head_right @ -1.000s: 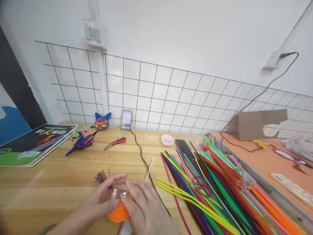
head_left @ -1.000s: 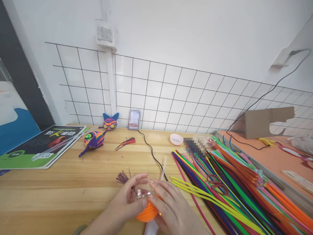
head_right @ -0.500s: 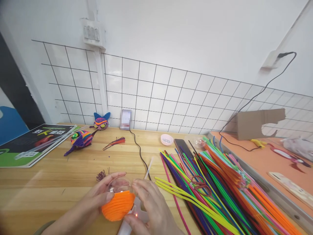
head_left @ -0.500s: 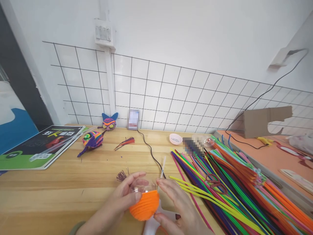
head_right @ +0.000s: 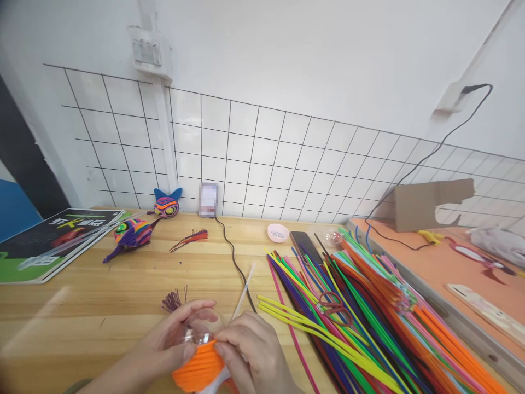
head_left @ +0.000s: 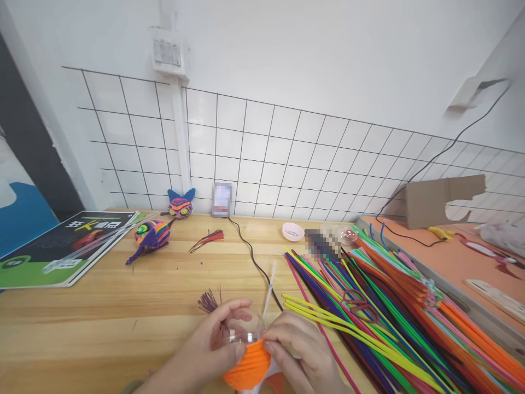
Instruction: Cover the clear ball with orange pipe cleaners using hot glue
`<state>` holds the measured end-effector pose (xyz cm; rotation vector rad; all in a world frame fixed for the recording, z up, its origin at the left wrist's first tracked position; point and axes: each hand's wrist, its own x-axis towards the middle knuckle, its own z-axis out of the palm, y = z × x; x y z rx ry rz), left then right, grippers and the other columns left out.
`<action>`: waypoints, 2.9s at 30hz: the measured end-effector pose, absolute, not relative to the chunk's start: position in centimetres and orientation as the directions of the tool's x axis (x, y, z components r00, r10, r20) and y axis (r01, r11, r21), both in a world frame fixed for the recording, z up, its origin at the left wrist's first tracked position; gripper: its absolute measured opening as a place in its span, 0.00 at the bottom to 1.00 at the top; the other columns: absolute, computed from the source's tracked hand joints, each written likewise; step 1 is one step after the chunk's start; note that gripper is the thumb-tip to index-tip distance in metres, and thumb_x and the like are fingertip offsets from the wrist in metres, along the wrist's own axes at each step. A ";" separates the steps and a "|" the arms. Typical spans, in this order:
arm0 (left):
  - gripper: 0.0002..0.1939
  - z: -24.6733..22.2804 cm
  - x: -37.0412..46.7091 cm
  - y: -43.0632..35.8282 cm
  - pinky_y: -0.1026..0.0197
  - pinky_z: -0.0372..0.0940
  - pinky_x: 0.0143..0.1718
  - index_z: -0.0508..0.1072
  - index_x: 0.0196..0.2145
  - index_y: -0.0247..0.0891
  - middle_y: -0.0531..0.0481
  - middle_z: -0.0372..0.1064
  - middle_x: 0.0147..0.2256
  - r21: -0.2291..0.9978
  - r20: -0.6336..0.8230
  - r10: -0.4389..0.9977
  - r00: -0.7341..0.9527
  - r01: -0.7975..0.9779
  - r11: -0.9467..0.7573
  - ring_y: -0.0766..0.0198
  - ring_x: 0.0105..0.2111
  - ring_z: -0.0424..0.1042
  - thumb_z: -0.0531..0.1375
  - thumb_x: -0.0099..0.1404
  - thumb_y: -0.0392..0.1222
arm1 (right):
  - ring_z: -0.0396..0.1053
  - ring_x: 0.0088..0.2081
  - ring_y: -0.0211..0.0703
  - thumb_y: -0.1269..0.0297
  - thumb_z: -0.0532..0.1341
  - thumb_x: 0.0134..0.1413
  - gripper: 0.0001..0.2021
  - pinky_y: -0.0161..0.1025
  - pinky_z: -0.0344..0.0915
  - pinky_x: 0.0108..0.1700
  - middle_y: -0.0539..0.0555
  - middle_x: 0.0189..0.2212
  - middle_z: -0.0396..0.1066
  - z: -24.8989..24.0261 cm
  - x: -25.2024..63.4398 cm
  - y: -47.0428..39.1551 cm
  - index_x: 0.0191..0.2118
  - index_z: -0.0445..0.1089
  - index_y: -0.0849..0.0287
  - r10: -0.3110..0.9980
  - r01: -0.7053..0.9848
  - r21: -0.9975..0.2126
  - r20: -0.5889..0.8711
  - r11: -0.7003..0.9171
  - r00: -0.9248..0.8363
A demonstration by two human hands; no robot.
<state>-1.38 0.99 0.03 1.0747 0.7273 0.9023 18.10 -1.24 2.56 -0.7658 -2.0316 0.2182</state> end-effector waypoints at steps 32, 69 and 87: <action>0.32 -2.1 -2.3 2.9 0.50 0.62 0.44 0.73 0.45 0.44 0.44 0.70 0.41 0.937 -0.010 0.932 0.363 -0.322 0.136 0.49 0.40 0.70 0.70 0.41 0.55 | 0.64 0.25 0.37 0.59 0.48 0.64 0.16 0.31 0.60 0.27 0.48 0.23 0.64 1.7 19.0 -0.5 0.28 0.63 0.58 0.901 0.607 -0.681 0.408 0.409 -0.150; 0.29 0.7 -4.5 3.7 0.53 0.63 0.44 0.69 0.49 0.42 0.43 0.73 0.46 0.803 -0.053 0.955 0.292 -0.556 0.214 0.47 0.49 0.66 0.67 0.48 0.46 | 0.62 0.28 0.39 0.61 0.70 0.36 0.10 0.30 0.53 0.26 0.46 0.25 0.64 2.2 19.4 -1.5 0.23 0.68 0.57 0.940 0.750 -0.643 -0.137 0.155 -0.312; 0.28 0.6 -4.8 3.7 0.51 0.61 0.46 0.70 0.49 0.44 0.43 0.70 0.48 0.827 -0.002 0.944 0.330 -0.531 0.187 0.46 0.49 0.65 0.67 0.48 0.47 | 0.51 0.21 0.34 0.34 0.55 0.47 0.27 0.32 0.56 0.23 0.48 0.25 0.59 3.2 20.5 -1.9 0.38 0.66 0.56 0.952 0.172 -0.983 0.008 0.063 -0.307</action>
